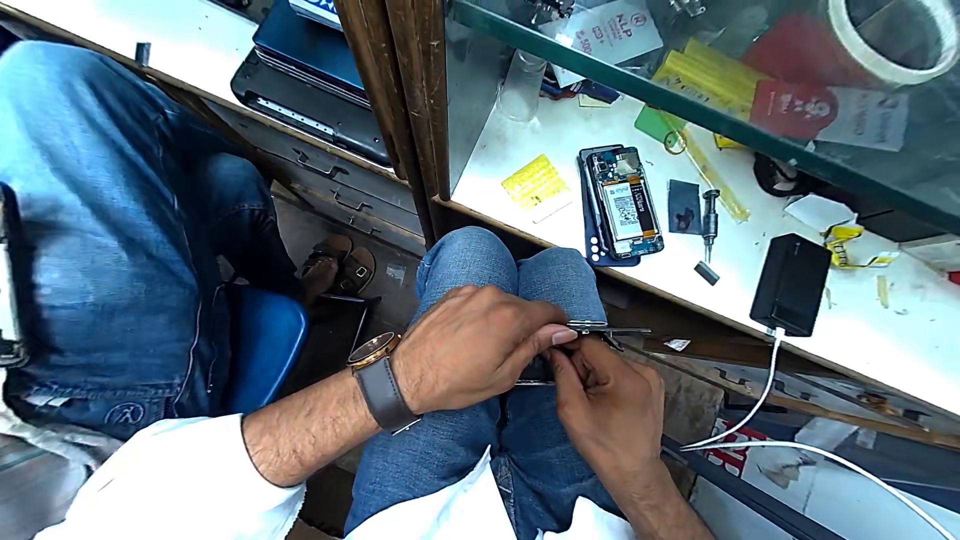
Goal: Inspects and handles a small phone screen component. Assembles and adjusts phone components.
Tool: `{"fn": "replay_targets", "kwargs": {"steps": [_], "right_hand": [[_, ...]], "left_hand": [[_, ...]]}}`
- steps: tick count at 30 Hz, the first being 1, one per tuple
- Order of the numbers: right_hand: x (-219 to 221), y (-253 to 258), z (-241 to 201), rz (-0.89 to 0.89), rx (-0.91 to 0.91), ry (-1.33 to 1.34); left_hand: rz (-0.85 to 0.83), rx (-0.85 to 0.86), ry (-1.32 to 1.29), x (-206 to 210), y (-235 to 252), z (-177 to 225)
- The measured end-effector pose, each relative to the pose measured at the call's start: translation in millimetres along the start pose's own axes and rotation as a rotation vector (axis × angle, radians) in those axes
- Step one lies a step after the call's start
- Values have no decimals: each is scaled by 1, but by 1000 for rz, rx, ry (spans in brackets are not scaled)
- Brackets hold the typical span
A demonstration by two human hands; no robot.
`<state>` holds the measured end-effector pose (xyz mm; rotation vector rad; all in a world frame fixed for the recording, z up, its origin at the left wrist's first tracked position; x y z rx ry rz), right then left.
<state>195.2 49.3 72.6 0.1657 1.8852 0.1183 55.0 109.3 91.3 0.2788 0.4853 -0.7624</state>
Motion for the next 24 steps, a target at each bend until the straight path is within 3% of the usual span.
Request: {"fn": "replay_targets", "kwargs": {"steps": [9, 24], "right_hand": [[-2, -2, -4, 27, -101, 59], [3, 4, 5, -68, 87, 54]], "left_hand": [[-3, -8, 0, 1, -2, -2], [0, -4, 5, 1, 0, -1]]}}
Point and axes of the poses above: each hand's wrist, its own y-axis towards the middle knuckle, its own x-axis out of the palm, z = x × y, the point moved 8 cm from there along y, towards the middle knuckle, and after that the axes turned 14 degrees about -y, right-handed, at the moved point
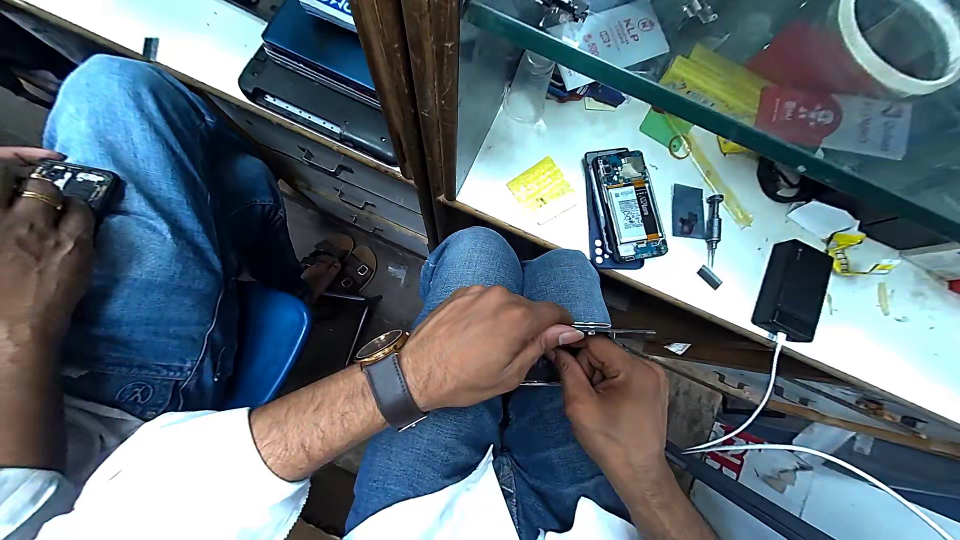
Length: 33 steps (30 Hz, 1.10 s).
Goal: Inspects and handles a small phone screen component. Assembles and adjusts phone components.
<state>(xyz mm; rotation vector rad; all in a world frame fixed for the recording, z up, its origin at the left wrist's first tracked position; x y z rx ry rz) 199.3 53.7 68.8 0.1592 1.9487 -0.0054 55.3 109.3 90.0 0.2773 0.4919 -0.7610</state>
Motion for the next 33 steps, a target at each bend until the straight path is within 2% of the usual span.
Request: {"fn": "replay_targets", "kwargs": {"steps": [13, 21, 29, 33], "right_hand": [[-1, -2, -2, 30, -49, 9], [-3, -6, -8, 86, -159, 34], [1, 0, 1, -10, 21, 20], [2, 0, 2, -27, 49, 20]], "left_hand": [[-9, -5, 4, 0, 1, 0], [0, 0, -7, -1, 0, -1], [2, -19, -6, 0, 0, -1], [-4, -21, 2, 0, 0, -1]]}}
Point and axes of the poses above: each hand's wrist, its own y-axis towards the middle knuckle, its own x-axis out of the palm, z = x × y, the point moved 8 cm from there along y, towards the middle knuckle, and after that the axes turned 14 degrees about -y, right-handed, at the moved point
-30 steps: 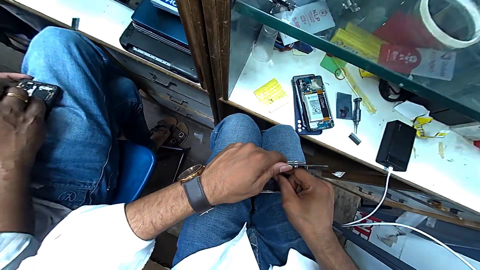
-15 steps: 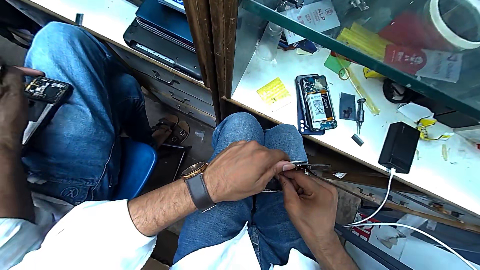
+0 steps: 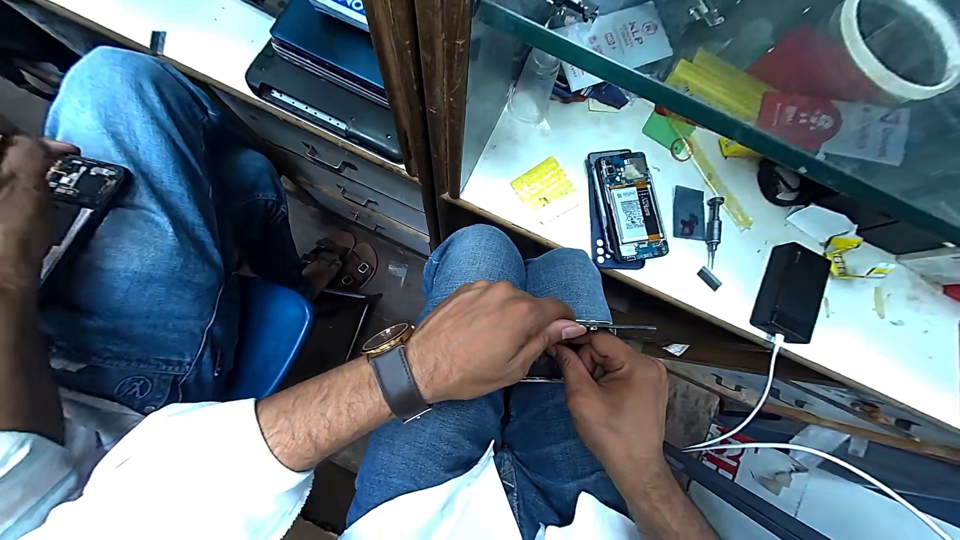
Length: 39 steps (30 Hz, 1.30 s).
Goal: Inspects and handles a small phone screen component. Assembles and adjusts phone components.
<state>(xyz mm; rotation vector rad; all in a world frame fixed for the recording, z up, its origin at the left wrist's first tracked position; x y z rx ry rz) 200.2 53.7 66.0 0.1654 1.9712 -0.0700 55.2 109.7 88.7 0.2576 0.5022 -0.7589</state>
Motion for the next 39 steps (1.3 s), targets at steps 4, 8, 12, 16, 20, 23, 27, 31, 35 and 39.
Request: {"fn": "replay_targets", "kwargs": {"steps": [4, 8, 12, 16, 20, 23, 27, 31, 35, 39], "right_hand": [[0, -2, 1, 25, -8, 45], [-8, -5, -2, 102, -131, 195], [-21, -4, -17, 220, -306, 19], [-23, 0, -30, 248, -453, -125], [-24, 2, -37, 241, -535, -189], [-24, 2, -40, 245, -567, -224], [-24, 3, -42, 241, -585, -242], [-24, 3, -45, 245, -612, -261], [-23, 3, -47, 242, -650, -281], [-23, 3, -49, 229, -691, -283]], "left_hand": [[4, 8, -4, -1, 0, 1], [-1, 9, -14, -1, 1, 1], [3, 9, -23, -1, 1, 0], [-1, 6, -29, -2, 1, 0], [-5, -9, -37, -3, 1, -1], [1, -6, -44, -3, 2, -1], [0, -7, -43, -3, 2, 0], [-1, -14, -43, -2, 2, -1], [-8, -9, -44, -3, 2, 0], [-10, -7, -45, -2, 2, 0]]}}
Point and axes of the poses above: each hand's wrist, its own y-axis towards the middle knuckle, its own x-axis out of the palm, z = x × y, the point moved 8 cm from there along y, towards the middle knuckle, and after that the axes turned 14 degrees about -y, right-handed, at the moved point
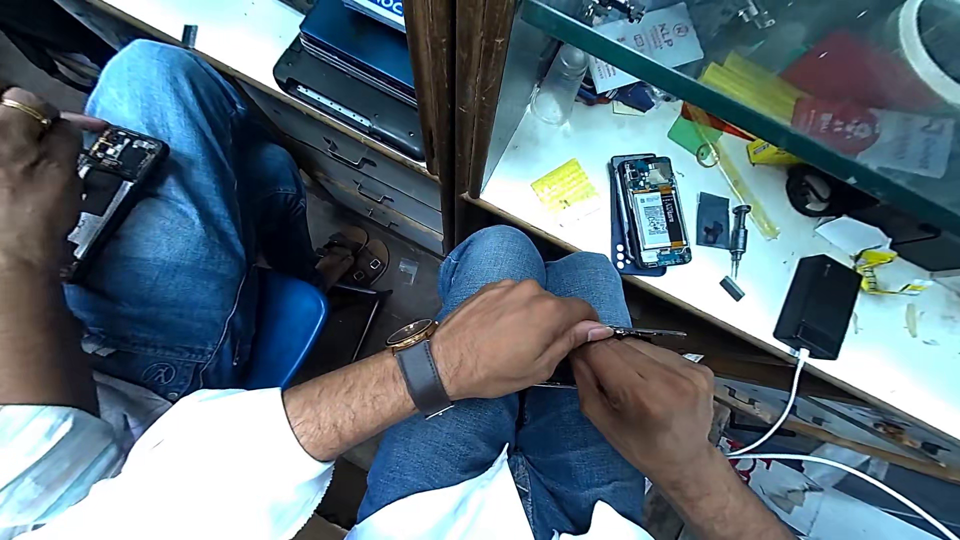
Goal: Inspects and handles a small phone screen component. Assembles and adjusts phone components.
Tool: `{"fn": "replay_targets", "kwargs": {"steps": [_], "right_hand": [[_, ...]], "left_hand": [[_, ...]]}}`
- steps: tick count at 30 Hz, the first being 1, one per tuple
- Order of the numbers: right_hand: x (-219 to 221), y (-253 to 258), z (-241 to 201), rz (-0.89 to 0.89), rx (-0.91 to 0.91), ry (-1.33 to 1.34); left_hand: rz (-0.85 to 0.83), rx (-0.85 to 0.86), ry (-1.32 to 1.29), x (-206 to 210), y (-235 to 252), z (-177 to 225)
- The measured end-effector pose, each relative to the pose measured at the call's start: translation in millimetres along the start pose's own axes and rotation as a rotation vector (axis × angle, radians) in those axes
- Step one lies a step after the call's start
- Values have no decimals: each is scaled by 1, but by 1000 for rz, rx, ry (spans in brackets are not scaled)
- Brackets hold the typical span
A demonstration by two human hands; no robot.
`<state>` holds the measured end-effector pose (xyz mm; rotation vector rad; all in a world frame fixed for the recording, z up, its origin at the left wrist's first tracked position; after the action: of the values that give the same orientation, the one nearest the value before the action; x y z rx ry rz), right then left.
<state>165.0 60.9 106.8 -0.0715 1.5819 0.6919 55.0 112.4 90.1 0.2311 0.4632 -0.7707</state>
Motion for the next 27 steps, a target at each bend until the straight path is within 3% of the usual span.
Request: {"fn": "replay_targets", "kwargs": {"steps": [12, 27], "right_hand": [[0, 3, -1, -13, -70, 7], [5, -17, -7, 123, -148, 31]], "left_hand": [[-19, -10, -23, 1, 2, -4], [-21, -15, -13, 1, 2, -4]]}}
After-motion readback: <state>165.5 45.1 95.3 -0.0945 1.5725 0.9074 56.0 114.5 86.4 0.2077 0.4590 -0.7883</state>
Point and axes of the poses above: each hand's wrist, its own y-axis towards the middle knuckle, its own x-axis out of the palm, z = x × y, the point moved 8 cm from there along y, towards the middle knuckle, and after that the axes turned 14 degrees about -y, right-handed, at the moved point
